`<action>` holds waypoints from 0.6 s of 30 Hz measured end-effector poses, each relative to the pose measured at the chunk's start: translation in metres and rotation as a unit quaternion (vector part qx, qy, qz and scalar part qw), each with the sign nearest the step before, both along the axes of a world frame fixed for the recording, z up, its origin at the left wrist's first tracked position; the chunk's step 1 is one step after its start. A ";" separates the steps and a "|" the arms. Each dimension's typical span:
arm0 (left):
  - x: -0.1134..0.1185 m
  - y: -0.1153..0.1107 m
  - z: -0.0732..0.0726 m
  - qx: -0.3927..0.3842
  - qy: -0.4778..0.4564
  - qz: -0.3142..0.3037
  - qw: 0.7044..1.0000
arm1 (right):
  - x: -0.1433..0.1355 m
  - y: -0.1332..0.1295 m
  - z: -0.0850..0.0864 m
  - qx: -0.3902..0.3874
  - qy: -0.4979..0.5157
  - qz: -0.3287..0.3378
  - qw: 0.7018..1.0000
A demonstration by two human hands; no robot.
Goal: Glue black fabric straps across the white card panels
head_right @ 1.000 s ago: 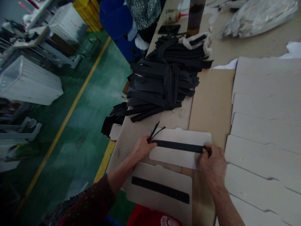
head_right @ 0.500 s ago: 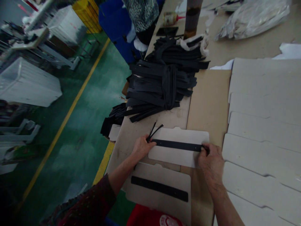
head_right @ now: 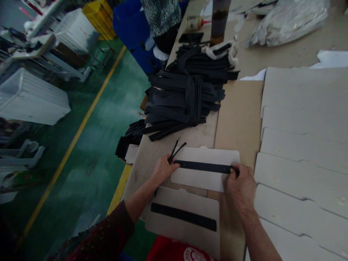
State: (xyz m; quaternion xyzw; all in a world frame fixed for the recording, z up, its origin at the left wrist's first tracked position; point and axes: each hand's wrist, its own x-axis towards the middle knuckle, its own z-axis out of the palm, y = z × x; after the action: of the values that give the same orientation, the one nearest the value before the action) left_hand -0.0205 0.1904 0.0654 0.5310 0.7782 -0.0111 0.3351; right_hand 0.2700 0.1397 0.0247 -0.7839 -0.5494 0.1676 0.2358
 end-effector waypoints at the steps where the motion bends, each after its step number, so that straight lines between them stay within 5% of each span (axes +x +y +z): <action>1: 0.000 -0.001 0.001 0.009 0.005 -0.005 1.000 | 0.000 0.000 0.000 -0.002 -0.003 -0.001 1.000; 12: 0.020 -0.026 0.008 0.104 0.024 -0.200 0.974 | 0.003 -0.001 0.015 -0.003 -0.007 0.071 0.997; 18: 0.009 -0.041 0.002 0.119 0.050 -0.303 0.944 | 0.004 -0.015 0.022 -0.020 -0.062 0.189 0.980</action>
State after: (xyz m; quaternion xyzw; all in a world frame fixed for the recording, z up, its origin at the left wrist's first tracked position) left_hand -0.0112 0.1496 0.0677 0.7767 0.5917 -0.0458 0.2109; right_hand 0.2744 0.1251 0.0462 -0.6791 -0.6978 0.1717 0.1498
